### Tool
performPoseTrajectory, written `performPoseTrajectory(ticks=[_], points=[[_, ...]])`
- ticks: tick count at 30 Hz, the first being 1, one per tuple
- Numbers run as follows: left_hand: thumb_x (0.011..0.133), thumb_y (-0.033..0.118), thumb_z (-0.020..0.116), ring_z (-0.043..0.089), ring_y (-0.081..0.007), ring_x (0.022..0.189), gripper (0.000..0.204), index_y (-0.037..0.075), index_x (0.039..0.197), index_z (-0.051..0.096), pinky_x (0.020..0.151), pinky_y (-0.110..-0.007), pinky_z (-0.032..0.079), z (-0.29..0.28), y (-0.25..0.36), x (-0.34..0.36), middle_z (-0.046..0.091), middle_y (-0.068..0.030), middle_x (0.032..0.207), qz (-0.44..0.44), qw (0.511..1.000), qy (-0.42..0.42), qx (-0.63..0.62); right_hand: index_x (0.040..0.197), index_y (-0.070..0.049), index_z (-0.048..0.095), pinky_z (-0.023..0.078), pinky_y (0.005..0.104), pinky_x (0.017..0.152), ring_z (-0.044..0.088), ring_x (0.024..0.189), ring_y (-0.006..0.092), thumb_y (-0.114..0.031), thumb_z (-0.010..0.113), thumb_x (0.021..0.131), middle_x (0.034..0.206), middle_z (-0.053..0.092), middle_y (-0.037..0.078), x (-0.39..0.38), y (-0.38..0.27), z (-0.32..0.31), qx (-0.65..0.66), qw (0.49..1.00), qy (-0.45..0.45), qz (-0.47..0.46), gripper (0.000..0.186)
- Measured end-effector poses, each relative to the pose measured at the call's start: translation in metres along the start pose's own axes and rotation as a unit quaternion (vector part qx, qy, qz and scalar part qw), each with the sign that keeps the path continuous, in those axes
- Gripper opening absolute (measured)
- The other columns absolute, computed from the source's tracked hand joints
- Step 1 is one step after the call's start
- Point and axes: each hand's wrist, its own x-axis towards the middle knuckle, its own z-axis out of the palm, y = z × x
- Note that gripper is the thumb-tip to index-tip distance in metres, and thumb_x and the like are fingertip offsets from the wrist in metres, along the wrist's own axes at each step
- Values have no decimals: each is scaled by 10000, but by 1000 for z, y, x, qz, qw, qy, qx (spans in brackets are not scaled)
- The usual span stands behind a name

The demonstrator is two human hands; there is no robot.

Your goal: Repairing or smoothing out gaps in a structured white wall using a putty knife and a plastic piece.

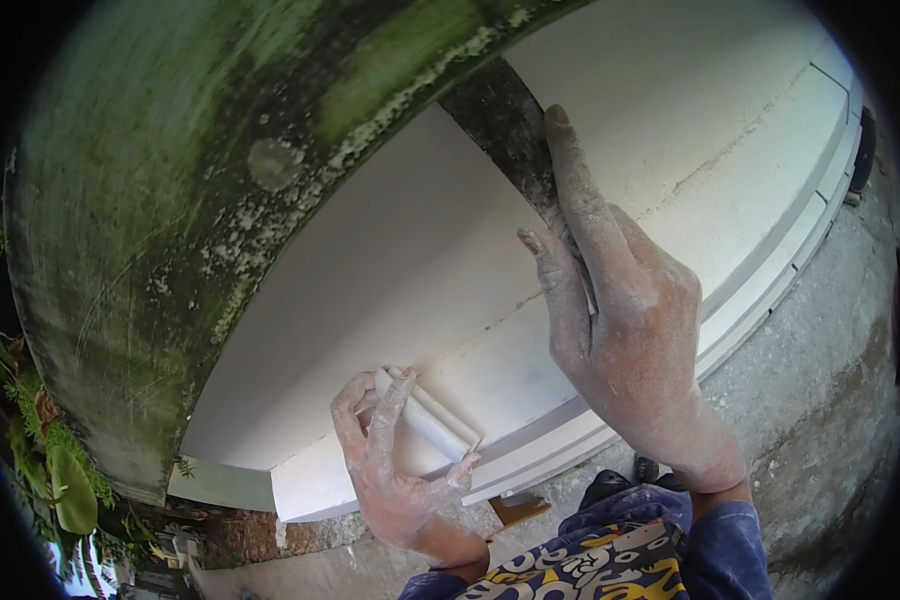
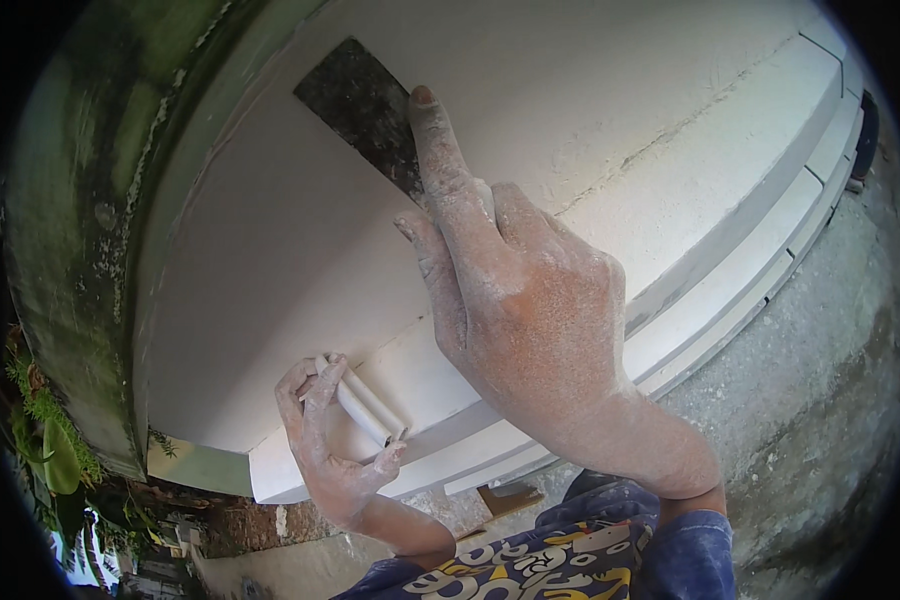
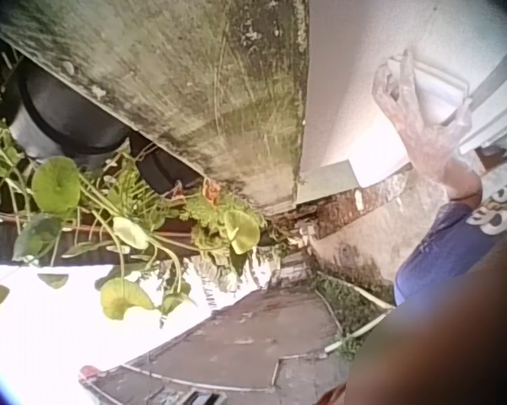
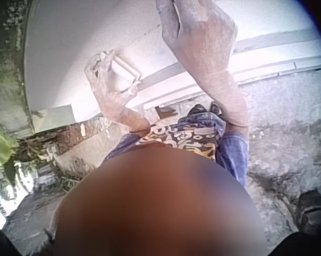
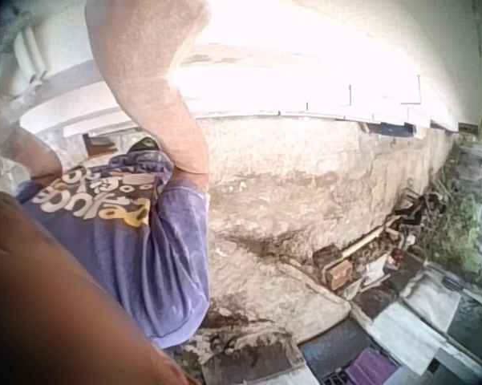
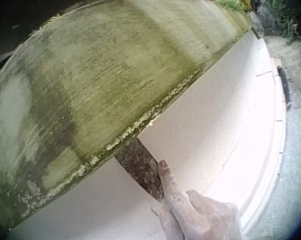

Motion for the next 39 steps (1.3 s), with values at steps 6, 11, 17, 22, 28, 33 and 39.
performPoseTrajectory(ticks=[6, 11, 17, 22, 28, 33, 39], points=[[576, 518, 875, 570, -362, 1181, 904, 1, 1292, 683, 1016, -518, 462, -1, -1, -1, 503, -191, 1271, 10, 1000, -4, 9, 1565, -34, 444, 545, 342, 582, 681, 656, 194, -39, 692, 954, 840, 715, 117, 4, 6, 4, 2, 999, 26, -22, 659], [463, 376, 932, 563, -363, 1187, 984, 53, 1357, 676, 969, -503, 509, -6, 3, 0, 464, -199, 1348, 10, 1000, -22, 15, 1568, -48, 446, 556, 349, 601, 696, 671, 210, -38, 697, 949, 845, 727, 121, 2, 3, -1, 14, 999, -25, 17, 667], [484, 421, 928, 560, -368, 1193, 985, 54, 1362, 673, 967, -510, 511, -4, -1, -1, 465, -197, 1346, 22, 999, -23, 38, 1565, -49, 446, 584, 355, 646, 743, 747, 239, -30, 688, 950, 987, 759, 177, 1, 5, -1, 31, 999, -14, 7, 662], [488, 450, 930, 556, -373, 1190, 988, 58, 1359, 676, 970, -515, 507, -3, -5, -1, 465, -207, 1343, 20, 1000, -18, 15, 1567, -53, 446, 585, 347, 649, 740, 750, 226, -24, 687, 948, 990, 762, 173, 1, 8, 7, 31, 999, 19, -15, 665], [585, 556, 873, 564, -374, 1207, 922, 5, 1299, 682, 1034, -525, 457, 1, -1, -1, 506, -214, 1290, 13, 1000, -5, 16, 1565, -56, 451, 583, 346, 643, 734, 741, 213, -21, 688, 945, 976, 764, 157, 12, 7, 5, 44, 998, 36, -21, 665], [586, 558, 872, 563, -373, 1210, 922, 7, 1300, 682, 1034, -524, 455, -3, 0, -2, 506, -213, 1292, 5, 1000, -11, 22, 1556, -41, 459, 576, 335, 624, 718, 717, 196, -14, 692, 938, 973, 766, 155, 2, 5, 1, 49, 999, 8, -9, 661], [588, 545, 867, 562, -369, 1210, 913, 9, 1303, 684, 1037, -521, 451, 0, -3, -2, 507, -198, 1282, 18, 1000, 10, 7, 1545, -28, 471, 580, 325, 627, 727, 729, 193, 0, 682, 938, 1019, 770, 165, 3, 5, 1, 27, 999, 18, -22, 643]])
